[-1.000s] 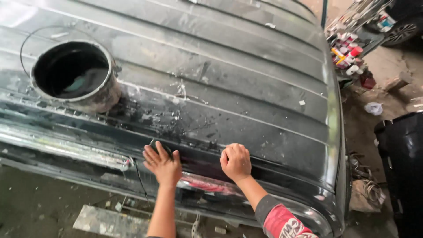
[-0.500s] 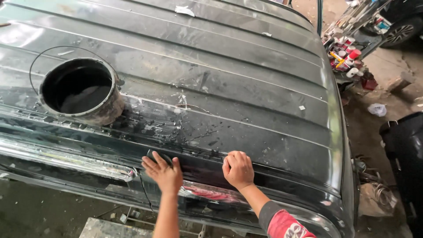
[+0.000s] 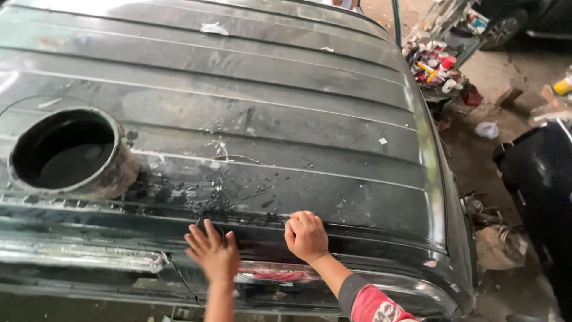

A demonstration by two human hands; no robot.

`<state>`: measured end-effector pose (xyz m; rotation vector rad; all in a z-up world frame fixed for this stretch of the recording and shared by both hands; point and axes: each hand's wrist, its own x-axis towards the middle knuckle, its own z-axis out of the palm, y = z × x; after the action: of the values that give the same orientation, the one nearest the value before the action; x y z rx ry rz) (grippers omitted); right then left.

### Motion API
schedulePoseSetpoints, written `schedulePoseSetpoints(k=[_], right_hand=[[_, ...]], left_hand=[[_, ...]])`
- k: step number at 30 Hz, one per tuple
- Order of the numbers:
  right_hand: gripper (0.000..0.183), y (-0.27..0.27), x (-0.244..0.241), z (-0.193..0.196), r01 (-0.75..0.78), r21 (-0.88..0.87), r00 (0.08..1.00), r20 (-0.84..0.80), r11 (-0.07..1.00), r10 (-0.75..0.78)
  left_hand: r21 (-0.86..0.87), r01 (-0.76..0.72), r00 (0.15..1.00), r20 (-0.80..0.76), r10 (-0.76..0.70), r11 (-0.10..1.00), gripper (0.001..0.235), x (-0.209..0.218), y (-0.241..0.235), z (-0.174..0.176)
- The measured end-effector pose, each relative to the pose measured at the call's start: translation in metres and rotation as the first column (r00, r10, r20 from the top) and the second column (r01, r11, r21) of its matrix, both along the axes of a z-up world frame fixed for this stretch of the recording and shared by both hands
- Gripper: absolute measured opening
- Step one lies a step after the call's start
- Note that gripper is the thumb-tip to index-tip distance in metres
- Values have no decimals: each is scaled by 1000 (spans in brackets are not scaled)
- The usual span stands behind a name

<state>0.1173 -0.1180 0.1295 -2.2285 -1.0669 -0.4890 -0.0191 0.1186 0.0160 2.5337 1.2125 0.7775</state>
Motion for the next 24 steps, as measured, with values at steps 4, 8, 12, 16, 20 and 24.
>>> schedulePoseSetpoints(k=[4, 8, 12, 16, 20, 24], right_hand=[[6, 2, 9, 1, 7, 12, 999, 46, 1000, -8], [6, -3, 0, -1, 15, 9, 1000, 19, 1000, -15], [6, -1, 4, 0, 10, 18, 1000, 24, 1000, -10], [6, 2, 4, 0, 4, 26, 1000, 7, 1000, -4], [6, -2, 0, 0, -10, 8, 1000, -3, 1000, 10], [5, -2, -1, 1, -3, -3, 1000, -16, 1000, 3]], left_hand=[[142, 149, 989, -19, -148, 979, 84, -12, 100, 6], [-132, -173, 985, -31, 171, 976, 67, -9, 123, 29], [-40, -177, 978, 108, 180, 983, 75, 15, 24, -16], [-114, -28, 1000, -9, 27, 993, 78, 3, 34, 8], [-224, -180, 973, -180, 141, 958, 68, -14, 141, 41], [-291, -274, 960, -33, 276, 917, 70, 0, 116, 52]])
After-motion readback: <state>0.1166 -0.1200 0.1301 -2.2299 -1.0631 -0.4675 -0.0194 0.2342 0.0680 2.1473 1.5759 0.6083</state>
